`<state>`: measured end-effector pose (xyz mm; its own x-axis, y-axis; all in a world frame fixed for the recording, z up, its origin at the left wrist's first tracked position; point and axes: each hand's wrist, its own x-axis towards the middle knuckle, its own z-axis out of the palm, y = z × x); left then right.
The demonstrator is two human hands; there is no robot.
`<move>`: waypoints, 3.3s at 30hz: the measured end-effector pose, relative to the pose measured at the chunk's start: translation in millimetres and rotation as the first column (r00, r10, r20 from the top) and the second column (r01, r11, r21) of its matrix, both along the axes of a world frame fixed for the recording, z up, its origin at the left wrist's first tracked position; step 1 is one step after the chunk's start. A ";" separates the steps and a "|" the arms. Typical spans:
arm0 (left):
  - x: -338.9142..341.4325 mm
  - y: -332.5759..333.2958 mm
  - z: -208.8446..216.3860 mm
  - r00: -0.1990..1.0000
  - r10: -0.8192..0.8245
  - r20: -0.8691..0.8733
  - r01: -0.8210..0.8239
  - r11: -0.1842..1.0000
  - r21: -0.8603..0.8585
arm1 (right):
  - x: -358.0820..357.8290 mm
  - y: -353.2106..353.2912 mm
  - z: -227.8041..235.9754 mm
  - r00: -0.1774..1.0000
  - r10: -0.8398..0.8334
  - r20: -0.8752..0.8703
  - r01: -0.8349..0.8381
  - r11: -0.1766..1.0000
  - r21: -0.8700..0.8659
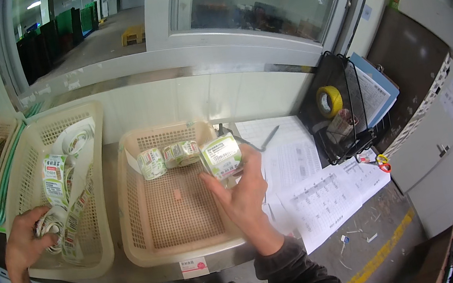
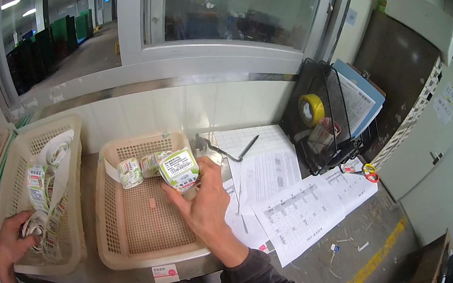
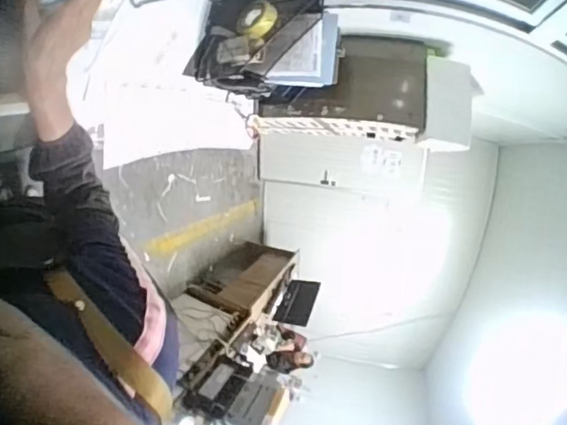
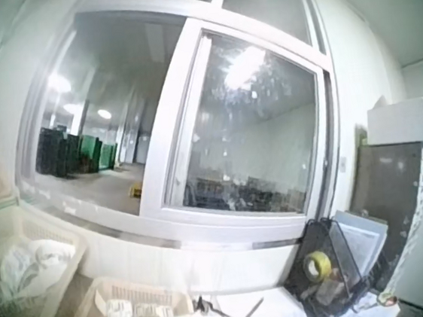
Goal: The person organizes rolls and sheets of printed labels on a stainless steel counter, checking them against a document and placing them into plastic baskets.
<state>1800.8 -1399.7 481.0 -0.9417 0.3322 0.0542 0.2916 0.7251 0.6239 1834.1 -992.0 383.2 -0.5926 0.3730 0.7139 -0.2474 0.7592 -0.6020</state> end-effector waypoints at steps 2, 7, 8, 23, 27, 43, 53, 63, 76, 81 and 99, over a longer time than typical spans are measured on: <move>0.0 0.0 0.9 1.000 0.001 0.003 -0.001 1.000 -0.005 | 0.0 0.0 0.6 1.000 -0.001 -0.022 0.001 1.000 0.002; 0.7 0.9 -0.4 0.999 0.000 -0.049 -0.001 1.000 -0.018 | -2.7 -0.7 -1.0 0.997 -0.007 -0.078 0.010 0.999 0.032; -0.1 -0.1 -1.8 0.999 0.002 -0.047 -0.003 1.000 -0.016 | -2.6 -1.1 -1.0 0.997 -0.007 -0.079 0.009 1.000 0.030; 2.7 3.4 4.1 0.998 0.013 -0.055 -0.018 0.997 -0.075 | -0.5 -4.0 -0.2 0.993 0.038 -0.110 -0.040 0.999 -0.019; 3.0 3.0 2.9 0.998 0.019 -0.053 -0.023 0.998 -0.062 | -0.6 -3.9 0.3 0.991 0.046 -0.122 -0.047 0.999 -0.008; 2.3 6.5 6.8 0.999 -0.004 -0.042 0.000 0.994 -0.111 | -1.3 -5.3 5.7 0.868 0.137 0.478 -0.214 0.970 0.111; 1.9 4.6 5.4 1.000 0.022 0.005 -0.021 0.996 -0.082 | -27.8 -9.3 -33.1 0.545 0.087 0.834 -0.591 0.745 0.308; 2.2 10.6 9.7 0.999 0.029 0.028 -0.027 0.998 -0.058 | -158.7 38.5 -29.7 0.765 -0.036 0.643 -0.487 0.621 0.614; 6.0 4.7 7.6 0.998 0.058 -0.006 -0.058 0.989 -0.134 | -168.9 17.9 -20.2 0.502 0.005 0.865 -0.626 0.692 0.360; 5.2 11.2 11.1 0.999 0.053 0.008 -0.052 0.995 -0.084 | -105.6 15.3 -1.8 0.895 0.126 0.428 -0.283 0.902 0.327; 6.9 15.1 13.4 0.997 0.069 0.026 -0.067 0.995 -0.068 | -28.9 12.8 24.4 0.990 -0.004 0.144 -0.027 0.977 0.211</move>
